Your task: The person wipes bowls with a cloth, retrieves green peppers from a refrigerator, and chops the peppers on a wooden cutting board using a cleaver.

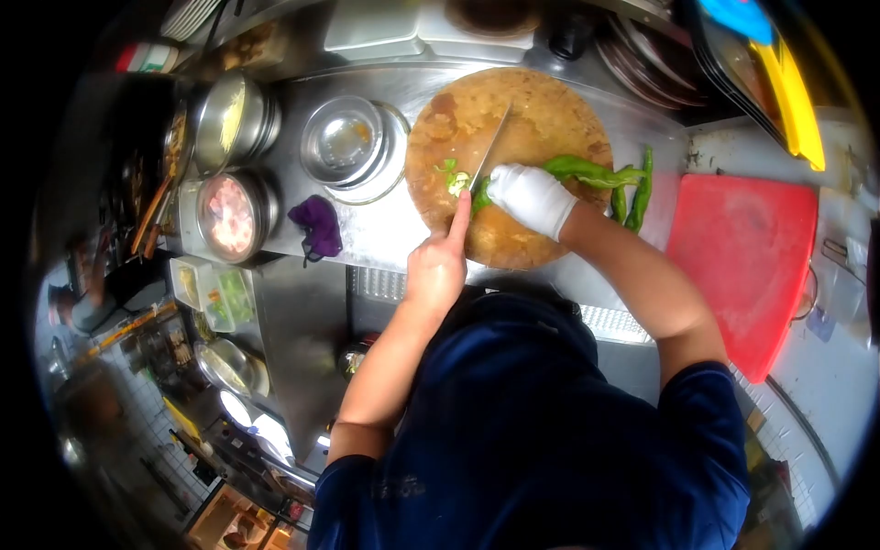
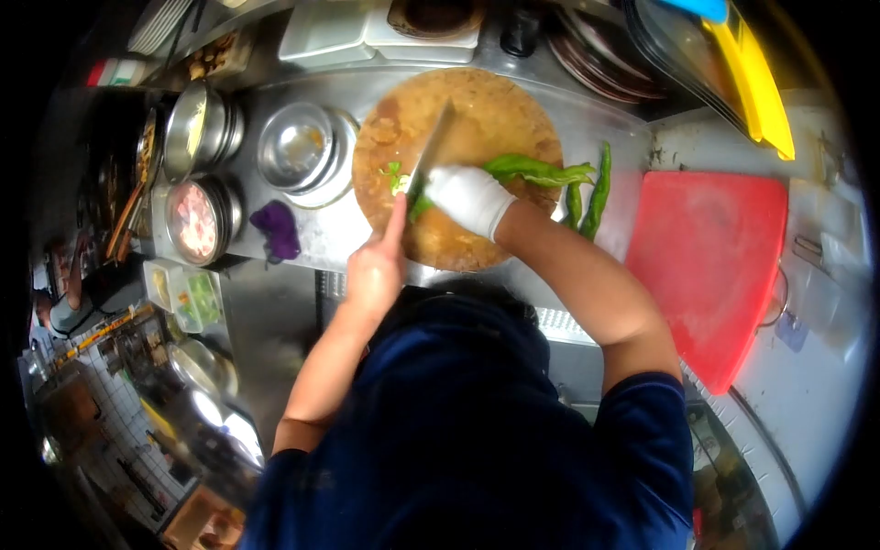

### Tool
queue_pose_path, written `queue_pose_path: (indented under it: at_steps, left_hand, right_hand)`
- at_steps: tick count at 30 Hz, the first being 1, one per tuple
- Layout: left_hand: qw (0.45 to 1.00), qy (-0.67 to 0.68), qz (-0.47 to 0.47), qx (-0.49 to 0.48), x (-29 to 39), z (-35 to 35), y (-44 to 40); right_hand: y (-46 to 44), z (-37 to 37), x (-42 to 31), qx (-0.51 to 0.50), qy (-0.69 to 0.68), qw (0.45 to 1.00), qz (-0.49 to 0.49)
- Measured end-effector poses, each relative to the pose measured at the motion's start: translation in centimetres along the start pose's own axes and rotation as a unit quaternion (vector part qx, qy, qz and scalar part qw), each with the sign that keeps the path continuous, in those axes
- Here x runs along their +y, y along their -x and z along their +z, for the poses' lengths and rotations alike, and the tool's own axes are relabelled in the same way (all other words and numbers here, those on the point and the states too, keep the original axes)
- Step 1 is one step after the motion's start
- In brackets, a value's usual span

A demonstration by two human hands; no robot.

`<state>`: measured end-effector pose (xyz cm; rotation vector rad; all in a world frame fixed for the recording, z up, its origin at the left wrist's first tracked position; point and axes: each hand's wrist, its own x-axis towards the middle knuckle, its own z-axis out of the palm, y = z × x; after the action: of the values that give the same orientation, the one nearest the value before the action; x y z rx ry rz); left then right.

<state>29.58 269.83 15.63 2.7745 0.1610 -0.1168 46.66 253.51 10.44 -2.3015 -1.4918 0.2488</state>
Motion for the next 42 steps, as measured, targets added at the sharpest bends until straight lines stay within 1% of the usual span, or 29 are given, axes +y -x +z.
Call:
queue_pose_path:
  at_steps: [2, 5, 7, 11, 14, 15, 17, 18, 20, 22, 23, 26, 29, 32, 35, 36, 39, 42]
  left_hand:
    - [1.0, -0.006, 0.0, -0.004, 0.5, -1.1, 0.1]
    - [0.999, -0.024, -0.005, -0.033, 1.7, -4.4, 2.7]
    - [0.998, -0.027, -0.009, -0.053, 2.2, -5.6, 4.1]
    - [0.998, -0.011, -0.013, -0.061, 1.7, -3.5, 3.9]
    - [1.0, 0.001, -0.006, -0.024, 1.2, -0.1, 1.3]
    - [1.0, 0.0, -0.008, -0.027, 1.1, 0.2, 0.7]
    - [0.999, -0.002, -0.009, -0.033, 1.2, 0.2, -0.2]
    - [1.0, -0.001, 0.0, -0.008, 1.2, 0.1, 0.1]
    - [1.0, -0.006, -0.007, -0.019, 2.0, -2.3, 1.0]
    - [0.999, -0.007, -0.018, -0.043, 2.5, -4.1, 2.3]
    - [0.999, -0.007, -0.015, -0.038, 2.5, -4.1, 2.7]
    - [0.999, -0.012, -0.009, -0.028, 2.0, -2.8, 3.4]
    - [0.999, -0.023, -0.011, -0.026, 1.9, -1.3, 3.3]
    - [0.999, -0.026, -0.013, -0.03, 1.9, -1.1, 3.2]
    - [0.999, -0.028, -0.006, -0.037, 1.6, -0.9, 3.4]
    - [0.999, -0.028, -0.004, -0.04, 1.6, -0.9, 3.4]
    - [0.998, -0.027, -0.001, -0.055, 1.9, -1.4, 3.4]
    - [0.998, -0.022, 0.002, -0.066, 2.0, -3.0, 3.9]
  right_hand:
    - [0.2, -0.2, 0.2, -0.011, -0.01, 1.0, -0.006]
    - [0.5, 0.1, 0.7, 0.037, -0.081, 0.996, -0.01]
    - [0.4, 0.1, 0.9, 0.005, -0.051, 0.999, -0.005]
    - [0.2, 0.0, 0.8, -0.038, -0.012, 0.999, 0.011]
    - [0.6, 0.3, 0.9, -0.009, -0.094, 0.994, 0.045]
    - [0.7, 0.5, 0.9, 0.002, -0.089, 0.996, 0.031]
    - [0.8, 0.4, 1.0, 0.025, -0.076, 0.997, 0.004]
    - [0.8, 0.4, 1.1, 0.015, -0.062, 0.998, 0.004]
    - [0.9, 0.1, 0.8, -0.005, -0.034, 0.999, 0.007]
    - [1.0, 0.1, 0.6, -0.013, -0.044, 0.999, 0.028]
    - [0.8, 0.2, 0.6, -0.015, -0.049, 0.998, 0.038]
    - [1.0, 1.1, 0.6, 0.077, -0.042, 0.996, 0.006]
    - [1.4, 0.6, 0.5, 0.085, -0.137, 0.986, 0.035]
    - [2.4, -3.8, 1.5, 0.075, 0.068, 0.995, -0.015]
    - [2.6, -4.2, 3.3, 0.0, 0.062, 0.997, -0.04]
    - [2.4, -4.1, 3.6, -0.02, 0.093, 0.993, -0.072]
    - [0.9, -4.3, 3.1, -0.093, 0.145, 0.981, -0.087]
    - [0.3, -4.5, 2.5, -0.111, 0.139, 0.98, -0.089]
